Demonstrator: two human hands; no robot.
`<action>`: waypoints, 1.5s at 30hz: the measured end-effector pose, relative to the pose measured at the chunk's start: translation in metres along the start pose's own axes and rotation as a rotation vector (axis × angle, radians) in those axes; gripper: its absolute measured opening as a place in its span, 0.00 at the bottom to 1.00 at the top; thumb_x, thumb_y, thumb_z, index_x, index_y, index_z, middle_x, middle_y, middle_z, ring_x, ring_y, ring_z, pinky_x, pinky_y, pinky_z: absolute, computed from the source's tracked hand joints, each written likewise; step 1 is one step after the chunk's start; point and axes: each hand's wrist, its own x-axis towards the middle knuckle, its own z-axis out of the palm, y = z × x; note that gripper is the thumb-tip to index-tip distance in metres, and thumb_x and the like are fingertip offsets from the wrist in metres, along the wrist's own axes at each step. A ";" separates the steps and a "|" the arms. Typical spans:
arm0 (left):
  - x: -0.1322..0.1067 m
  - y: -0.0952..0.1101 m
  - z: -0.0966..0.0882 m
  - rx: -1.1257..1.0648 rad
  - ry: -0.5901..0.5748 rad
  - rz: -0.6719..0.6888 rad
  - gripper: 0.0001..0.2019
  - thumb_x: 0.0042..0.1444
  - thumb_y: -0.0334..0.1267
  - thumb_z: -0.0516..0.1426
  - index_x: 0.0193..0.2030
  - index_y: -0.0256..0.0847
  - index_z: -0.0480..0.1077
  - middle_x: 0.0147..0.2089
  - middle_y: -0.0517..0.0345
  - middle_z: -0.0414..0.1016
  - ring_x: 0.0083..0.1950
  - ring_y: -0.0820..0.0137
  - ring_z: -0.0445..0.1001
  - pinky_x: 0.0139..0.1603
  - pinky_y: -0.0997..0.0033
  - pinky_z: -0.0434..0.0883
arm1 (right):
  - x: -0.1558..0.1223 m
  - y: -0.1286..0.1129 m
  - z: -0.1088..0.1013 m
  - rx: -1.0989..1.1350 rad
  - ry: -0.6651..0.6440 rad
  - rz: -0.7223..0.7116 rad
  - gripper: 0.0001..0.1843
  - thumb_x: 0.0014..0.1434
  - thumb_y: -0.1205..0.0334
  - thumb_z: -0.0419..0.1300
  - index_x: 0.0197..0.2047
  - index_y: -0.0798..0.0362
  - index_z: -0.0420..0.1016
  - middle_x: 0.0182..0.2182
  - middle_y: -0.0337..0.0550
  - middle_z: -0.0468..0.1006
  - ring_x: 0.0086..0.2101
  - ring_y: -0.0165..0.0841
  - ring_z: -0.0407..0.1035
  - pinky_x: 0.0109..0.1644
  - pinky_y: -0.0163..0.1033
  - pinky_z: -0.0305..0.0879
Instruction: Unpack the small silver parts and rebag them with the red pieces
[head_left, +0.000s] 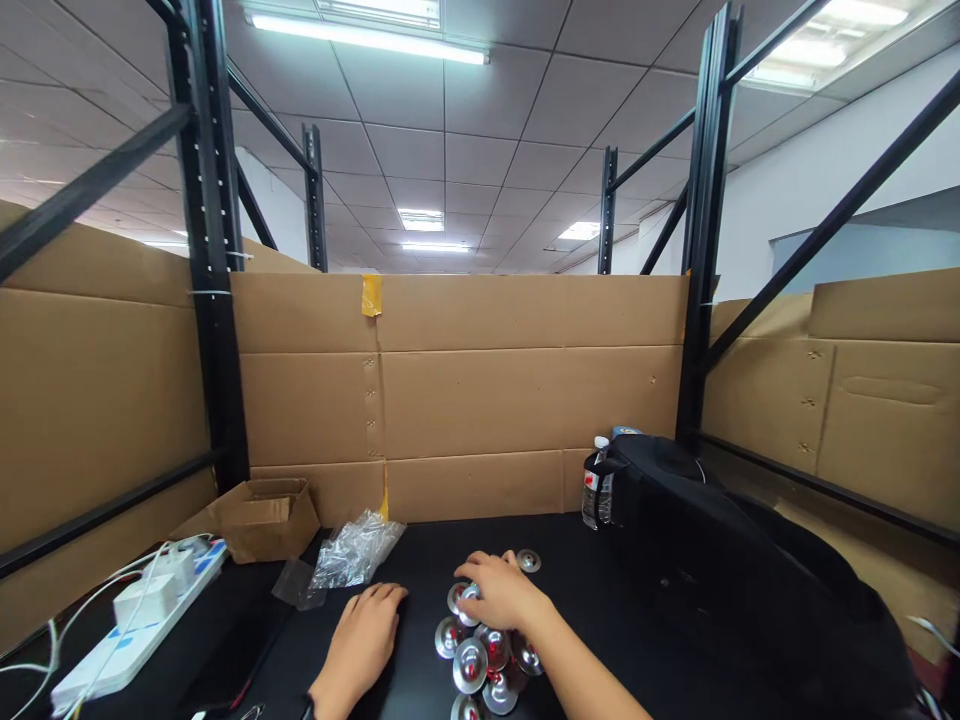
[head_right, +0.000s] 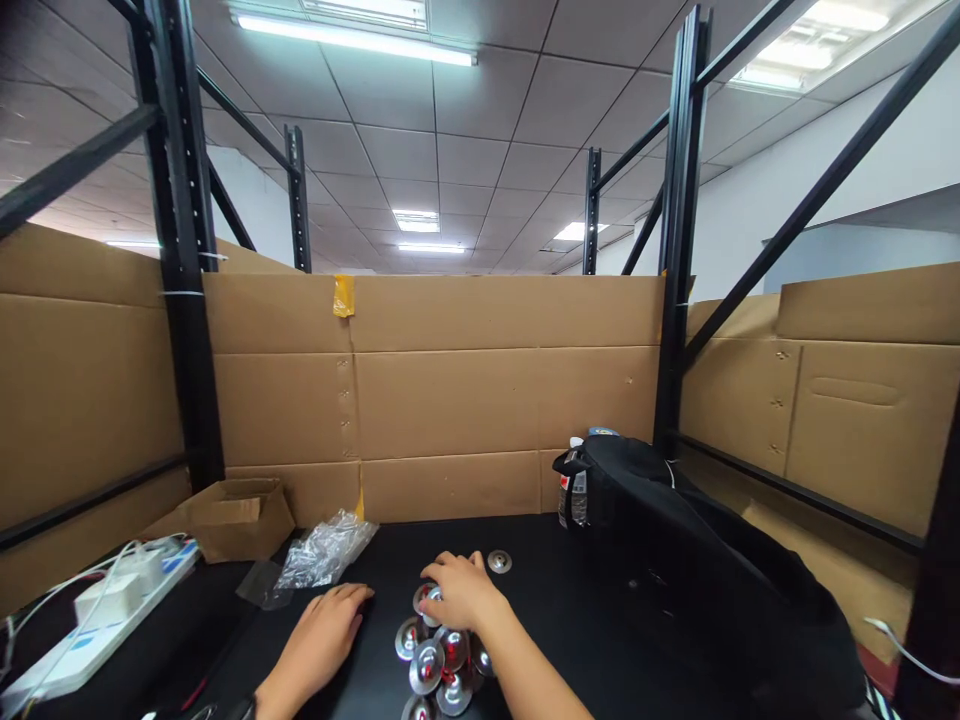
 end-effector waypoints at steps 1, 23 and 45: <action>0.007 -0.001 -0.006 -0.016 -0.020 0.027 0.23 0.57 0.28 0.51 0.57 0.44 0.75 0.60 0.50 0.76 0.62 0.57 0.72 0.63 0.57 0.65 | 0.008 -0.003 0.000 -0.051 -0.050 0.011 0.22 0.54 0.52 0.65 0.53 0.41 0.80 0.52 0.49 0.80 0.50 0.52 0.74 0.57 0.58 0.62; 0.068 0.033 -0.014 -0.544 0.169 0.157 0.16 0.63 0.40 0.50 0.42 0.42 0.80 0.43 0.52 0.82 0.46 0.62 0.78 0.51 0.66 0.70 | 0.028 0.015 0.022 0.285 0.221 0.109 0.10 0.58 0.58 0.63 0.39 0.43 0.86 0.38 0.42 0.86 0.42 0.42 0.78 0.50 0.42 0.64; 0.060 0.071 -0.012 -0.795 0.195 0.195 0.11 0.58 0.41 0.56 0.34 0.38 0.76 0.33 0.55 0.80 0.35 0.67 0.75 0.37 0.72 0.68 | 0.029 0.013 0.019 1.178 0.195 0.095 0.27 0.47 0.41 0.73 0.38 0.54 0.76 0.39 0.46 0.81 0.32 0.35 0.77 0.39 0.41 0.73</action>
